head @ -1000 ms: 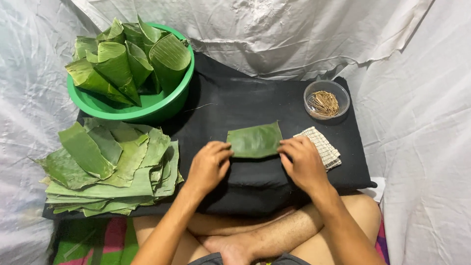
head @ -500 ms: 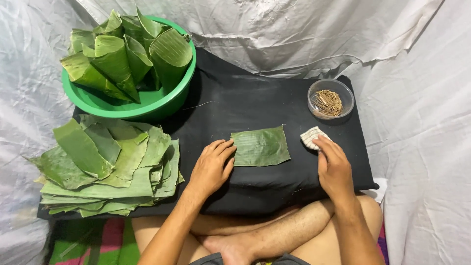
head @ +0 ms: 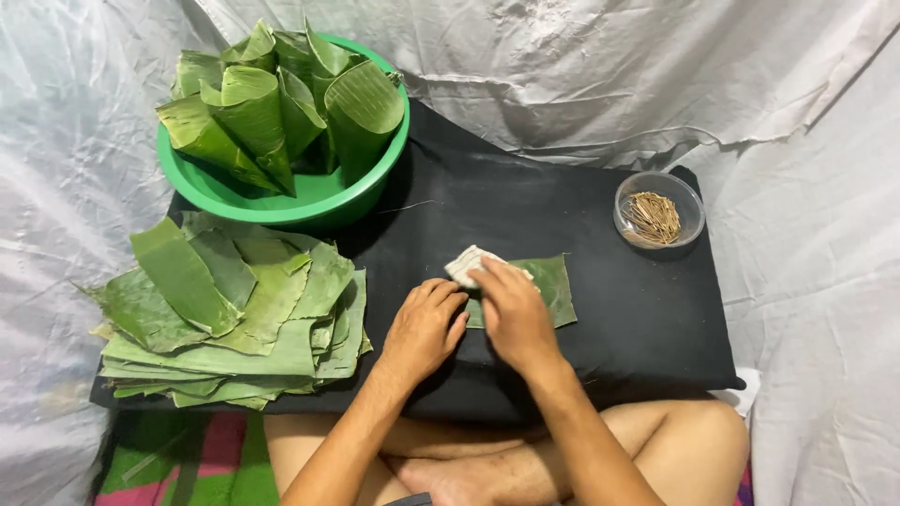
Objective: Cleaning banana leaves with a cloth and folding them into cone shapes for food packaging
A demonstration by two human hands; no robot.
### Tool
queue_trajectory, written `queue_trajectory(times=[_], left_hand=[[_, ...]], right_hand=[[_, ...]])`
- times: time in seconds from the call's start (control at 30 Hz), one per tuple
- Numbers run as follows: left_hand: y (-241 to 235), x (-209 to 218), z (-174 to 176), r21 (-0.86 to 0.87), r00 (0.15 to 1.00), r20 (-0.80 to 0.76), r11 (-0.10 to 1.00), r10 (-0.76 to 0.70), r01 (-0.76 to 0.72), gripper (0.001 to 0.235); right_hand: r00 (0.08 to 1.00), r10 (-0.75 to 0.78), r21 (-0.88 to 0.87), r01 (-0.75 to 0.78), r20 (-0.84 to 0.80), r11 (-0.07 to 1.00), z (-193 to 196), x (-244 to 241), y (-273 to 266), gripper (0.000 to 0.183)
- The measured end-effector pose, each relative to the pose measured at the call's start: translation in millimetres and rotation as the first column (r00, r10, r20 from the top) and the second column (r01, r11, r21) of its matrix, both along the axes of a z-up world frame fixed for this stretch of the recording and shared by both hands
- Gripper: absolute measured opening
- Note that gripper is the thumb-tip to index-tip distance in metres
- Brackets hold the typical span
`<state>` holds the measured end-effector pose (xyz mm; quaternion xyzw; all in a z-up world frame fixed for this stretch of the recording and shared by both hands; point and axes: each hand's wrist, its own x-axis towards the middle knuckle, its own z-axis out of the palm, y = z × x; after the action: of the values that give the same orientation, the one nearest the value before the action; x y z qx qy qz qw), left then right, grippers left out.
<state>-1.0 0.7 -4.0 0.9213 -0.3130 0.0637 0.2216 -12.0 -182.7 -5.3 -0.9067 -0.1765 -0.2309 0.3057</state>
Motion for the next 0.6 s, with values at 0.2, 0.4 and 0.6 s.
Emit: queue_trajectory(times=[0.2, 0.4, 0.6], left_hand=[[-2.0, -1.9, 8.7, 0.011, 1.000, -0.010, 1.000, 0.003, -0.003, 0.027], [-3.5, -1.8, 7.5, 0.023, 1.000, 0.018, 1.000, 0.004, -0.004, 0.028], [-4.7, -2.8, 16.5, -0.002, 1.000, -0.001, 1.000, 0.004, -0.004, 0.027]], right_hand=[[0.928, -0.116, -0.060, 0.101, -0.354, 0.993, -0.1, -8.9, -1.2, 0.038], [0.971, -0.234, -0.168, 0.222, -0.051, 0.960, -15.4, -14.9, -43.6, 0.041], [0.957, -0.279, -0.090, 0.273, -0.076, 0.958, -20.0, -20.7, -80.9, 0.042]])
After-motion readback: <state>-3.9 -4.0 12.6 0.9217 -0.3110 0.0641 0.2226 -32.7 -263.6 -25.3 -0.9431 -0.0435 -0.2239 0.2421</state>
